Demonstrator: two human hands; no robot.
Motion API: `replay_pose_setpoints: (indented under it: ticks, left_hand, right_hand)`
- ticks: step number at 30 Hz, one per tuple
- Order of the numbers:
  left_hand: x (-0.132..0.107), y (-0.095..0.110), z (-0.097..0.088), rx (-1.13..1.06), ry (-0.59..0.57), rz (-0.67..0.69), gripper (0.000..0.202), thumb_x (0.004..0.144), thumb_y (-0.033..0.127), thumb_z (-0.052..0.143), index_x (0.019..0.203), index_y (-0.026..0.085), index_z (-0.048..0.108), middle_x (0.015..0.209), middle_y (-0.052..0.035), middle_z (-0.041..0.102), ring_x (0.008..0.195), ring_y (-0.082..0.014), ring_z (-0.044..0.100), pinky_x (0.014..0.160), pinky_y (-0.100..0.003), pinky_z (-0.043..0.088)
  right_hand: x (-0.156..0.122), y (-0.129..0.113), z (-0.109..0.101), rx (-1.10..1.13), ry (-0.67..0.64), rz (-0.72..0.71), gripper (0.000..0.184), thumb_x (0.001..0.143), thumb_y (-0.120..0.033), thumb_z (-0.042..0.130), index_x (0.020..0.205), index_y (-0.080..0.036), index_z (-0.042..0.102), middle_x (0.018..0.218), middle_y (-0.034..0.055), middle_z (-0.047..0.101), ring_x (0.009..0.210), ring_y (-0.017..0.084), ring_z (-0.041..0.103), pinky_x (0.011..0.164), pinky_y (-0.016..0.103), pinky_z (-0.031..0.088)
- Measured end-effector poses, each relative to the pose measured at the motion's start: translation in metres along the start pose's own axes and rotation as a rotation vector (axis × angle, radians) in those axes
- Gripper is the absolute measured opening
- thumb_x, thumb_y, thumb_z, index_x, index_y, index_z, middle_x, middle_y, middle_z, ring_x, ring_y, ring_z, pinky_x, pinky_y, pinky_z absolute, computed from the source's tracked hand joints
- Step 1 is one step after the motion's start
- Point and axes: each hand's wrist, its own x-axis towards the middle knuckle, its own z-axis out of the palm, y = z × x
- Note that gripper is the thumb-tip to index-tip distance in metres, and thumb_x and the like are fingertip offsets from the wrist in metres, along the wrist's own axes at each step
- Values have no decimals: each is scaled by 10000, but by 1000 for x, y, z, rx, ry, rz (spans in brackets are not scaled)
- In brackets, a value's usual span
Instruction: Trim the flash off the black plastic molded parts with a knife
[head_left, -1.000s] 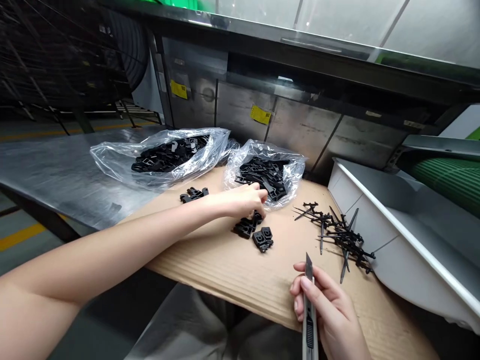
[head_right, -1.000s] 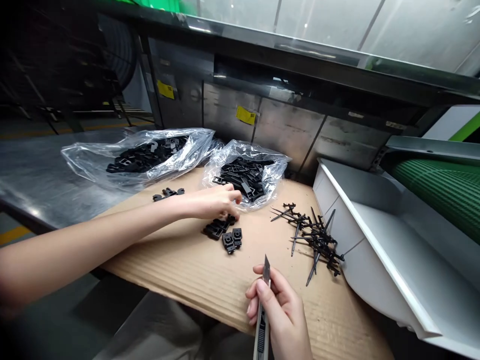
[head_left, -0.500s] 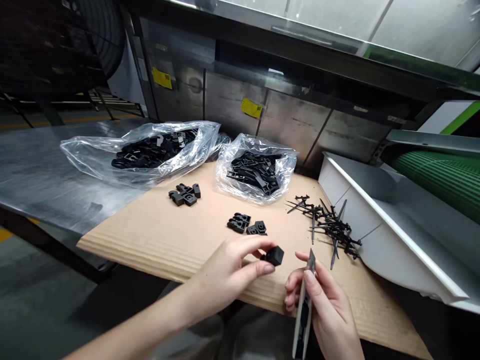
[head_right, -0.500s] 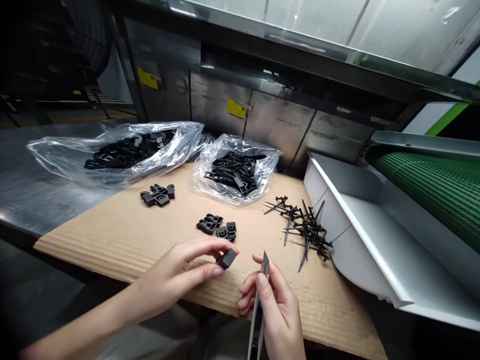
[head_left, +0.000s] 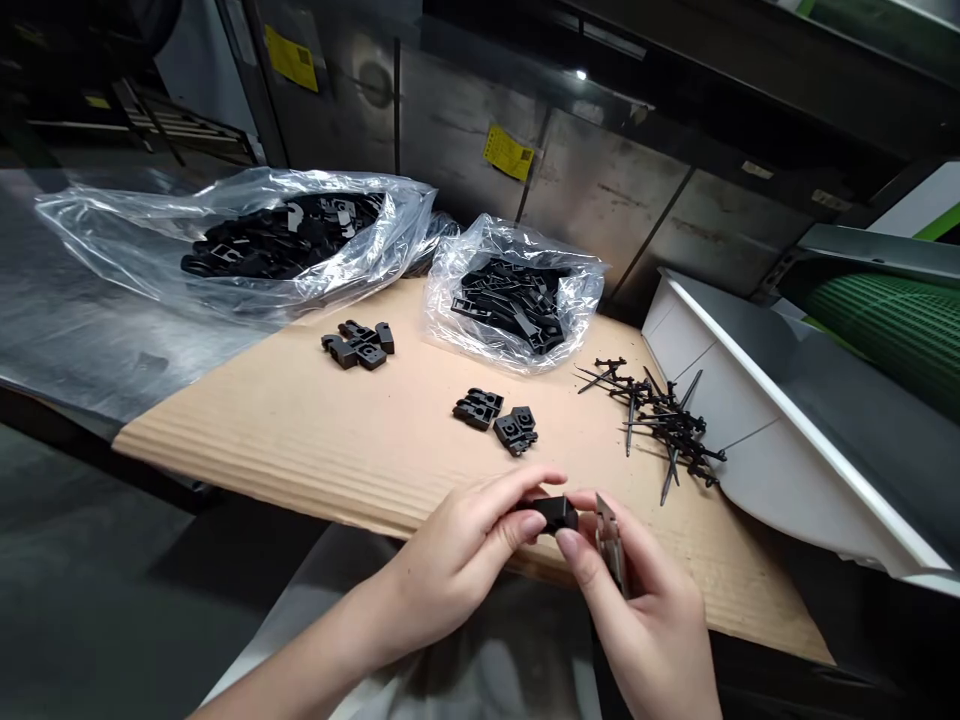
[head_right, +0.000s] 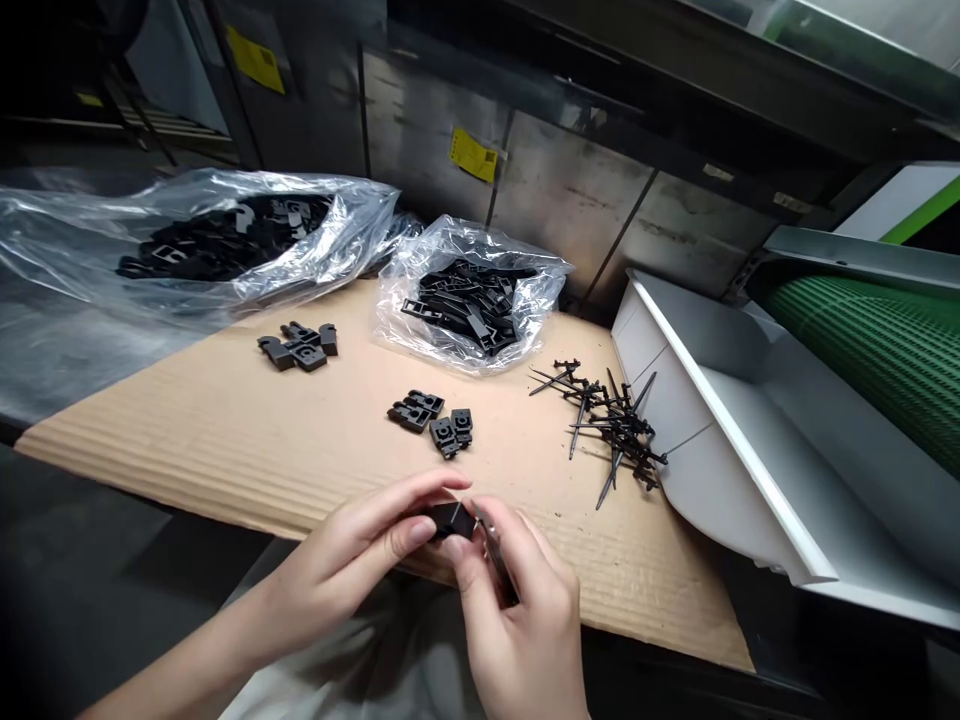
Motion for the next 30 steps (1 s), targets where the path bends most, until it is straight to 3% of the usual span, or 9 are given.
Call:
replay_pose_setpoints:
  ticks: [3,6,9,14,18,26,30]
  left_hand:
    - [-1,0,3,176,2,82,248,886,152,421,1127,164,475,1033,-66,630,935,-177,576,805,-273,453]
    - [1,1,8,443,32,206,160,848,175,485,989,151,557,924,-79,641,849,-226,536,763,-359,427]
    - [3,0,12,474,108,207,153,852,166,461,895,146,607,841,-83,642,790,-220,521,716,-351,426]
    - [6,2,10,108,90,-44,162,777,69,549,877,164,633,855,-21,632,766,-144,580,700,-219,450]
    - [7,5,6,-22,70,-173,160,717,25,596,785,159,652,766,13,633,723,-126,594,668,-174,445]
    - [6,6,4,-85,58,-214,135,706,31,612,749,149,664,726,14,654,685,-129,609,639,-165,454]
    - [5,7,2,-95,29,-215,128,695,45,645,773,140,679,736,1,683,692,-139,624,681,-175,471]
  right_hand:
    - [2,1,-2,32,-50,218,196,671,-351,676,806,-212,651,691,-5,625,653,151,594,625,251,488]
    - [2,4,-2,21,-39,296,275,641,-402,697,793,-183,626,674,6,603,630,159,588,588,264,495]
    - [-1,6,-5,-120,-51,150,226,688,-400,662,771,-194,625,672,11,592,616,151,577,570,247,487]
    - [-5,16,-18,-326,-121,-192,281,849,-310,478,1071,-232,630,876,60,643,789,182,616,662,256,484]
    - [-9,22,-19,-430,-108,-334,244,826,-215,527,1023,-206,670,714,62,628,657,182,577,609,279,451]
    - [-9,20,-13,-480,-129,-386,186,835,-190,516,926,-195,678,655,48,587,591,159,530,579,272,405]
    - [-2,26,-23,-558,9,-379,150,834,-208,529,885,-177,666,717,67,635,656,176,583,620,274,416]
